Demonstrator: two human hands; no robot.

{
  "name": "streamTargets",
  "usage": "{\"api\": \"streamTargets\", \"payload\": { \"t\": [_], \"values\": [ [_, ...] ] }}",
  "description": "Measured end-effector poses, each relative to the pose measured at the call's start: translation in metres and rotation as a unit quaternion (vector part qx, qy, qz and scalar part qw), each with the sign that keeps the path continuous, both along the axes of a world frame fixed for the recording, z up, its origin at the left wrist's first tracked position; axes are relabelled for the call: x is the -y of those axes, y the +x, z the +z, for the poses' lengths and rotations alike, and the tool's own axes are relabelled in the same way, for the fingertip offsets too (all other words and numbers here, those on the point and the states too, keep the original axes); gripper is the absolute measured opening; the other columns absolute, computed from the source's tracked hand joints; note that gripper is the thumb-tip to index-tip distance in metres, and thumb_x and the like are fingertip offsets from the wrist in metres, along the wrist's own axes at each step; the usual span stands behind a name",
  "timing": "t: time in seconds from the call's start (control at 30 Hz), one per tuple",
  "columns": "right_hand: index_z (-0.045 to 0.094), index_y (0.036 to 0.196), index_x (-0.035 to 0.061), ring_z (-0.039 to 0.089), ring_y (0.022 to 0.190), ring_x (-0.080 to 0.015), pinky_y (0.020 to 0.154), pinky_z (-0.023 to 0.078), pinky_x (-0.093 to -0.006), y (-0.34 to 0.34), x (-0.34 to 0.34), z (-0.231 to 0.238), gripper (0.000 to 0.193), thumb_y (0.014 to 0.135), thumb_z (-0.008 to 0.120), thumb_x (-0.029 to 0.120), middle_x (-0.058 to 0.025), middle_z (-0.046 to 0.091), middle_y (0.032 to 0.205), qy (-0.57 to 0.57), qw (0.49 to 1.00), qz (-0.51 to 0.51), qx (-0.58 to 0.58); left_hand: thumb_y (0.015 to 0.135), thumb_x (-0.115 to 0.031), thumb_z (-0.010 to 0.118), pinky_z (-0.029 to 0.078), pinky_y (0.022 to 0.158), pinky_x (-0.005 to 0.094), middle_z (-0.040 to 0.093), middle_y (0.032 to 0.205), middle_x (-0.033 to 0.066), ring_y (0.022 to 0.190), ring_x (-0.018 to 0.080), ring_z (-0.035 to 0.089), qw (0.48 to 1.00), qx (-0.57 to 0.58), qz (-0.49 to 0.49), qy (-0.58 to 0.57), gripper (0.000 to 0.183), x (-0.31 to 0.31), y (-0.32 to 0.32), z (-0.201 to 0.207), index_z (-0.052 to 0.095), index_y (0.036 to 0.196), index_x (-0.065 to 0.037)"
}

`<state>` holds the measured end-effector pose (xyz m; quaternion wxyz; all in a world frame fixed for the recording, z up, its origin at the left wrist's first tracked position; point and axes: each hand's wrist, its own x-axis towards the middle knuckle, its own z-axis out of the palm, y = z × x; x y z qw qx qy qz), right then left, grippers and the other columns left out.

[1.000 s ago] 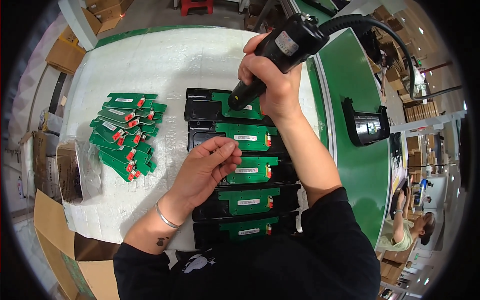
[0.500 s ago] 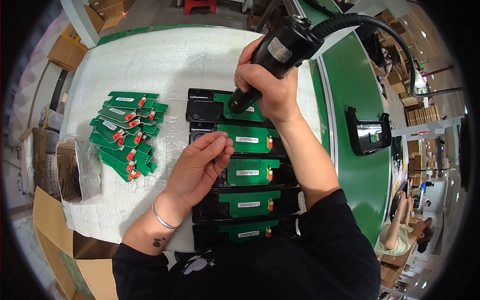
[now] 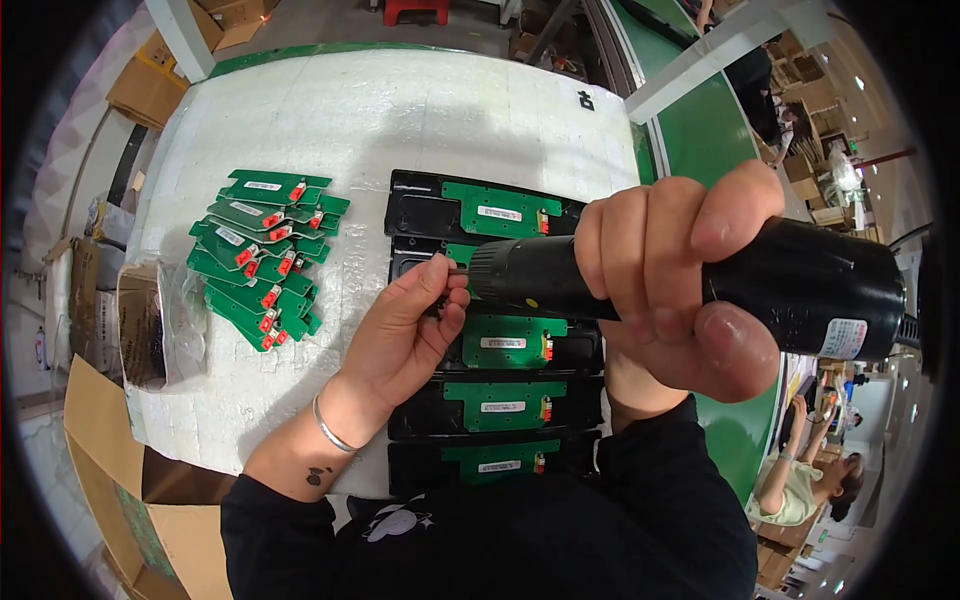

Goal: Assembling electronic components by placing circuit boards into plastic housings and securing them with screws.

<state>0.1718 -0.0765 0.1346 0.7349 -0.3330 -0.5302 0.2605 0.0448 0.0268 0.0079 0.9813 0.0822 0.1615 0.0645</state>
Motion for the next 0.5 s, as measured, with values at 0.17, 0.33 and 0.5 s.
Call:
{"api": "streamTargets", "payload": {
  "t": [0.17,0.33,0.5],
  "values": [
    [0.044,0.095,0.0067,0.04,0.05,-0.0078,0.053,0.035,-0.0233,-0.004,-0.001,-0.003,0.027,0.071,0.054,0.013,0.0032,0.044,0.059,0.03,1.0,-0.006,-0.001,0.09,-0.028,0.051,0.052,0.073,0.0206,0.059,0.095,0.0081,0.082,0.0123,0.059,0.998,0.042,-0.021,-0.031,0.03,0.001,-0.005,-0.008,0.055,0.099,0.001],
    [0.046,0.088,0.0007,0.04,0.048,-0.0131,0.051,0.036,-0.0262,0.024,-0.023,-0.024,0.02,0.069,0.05,0.006,-0.0039,0.04,0.055,-0.064,0.976,-0.206,-0.018,0.095,-0.027,0.038,0.045,0.091,0.032,0.048,0.119,0.0232,0.106,0.0282,0.053,0.998,-0.02,-0.053,0.042,0.047,0.009,0.0,0.021,0.036,0.121,0.012],
    [0.048,0.083,-0.0032,0.042,0.049,-0.0156,0.05,0.037,-0.0287,0.063,-0.024,-0.048,0.015,0.068,0.049,0.002,-0.0079,0.046,0.057,-0.099,0.954,-0.282,-0.037,0.095,-0.016,0.035,0.047,0.087,0.0315,0.053,0.111,0.0223,0.1,0.0274,0.056,0.99,-0.015,-0.097,0.102,0.03,0.012,0.002,0.017,0.041,0.115,0.006]
  ]
}}
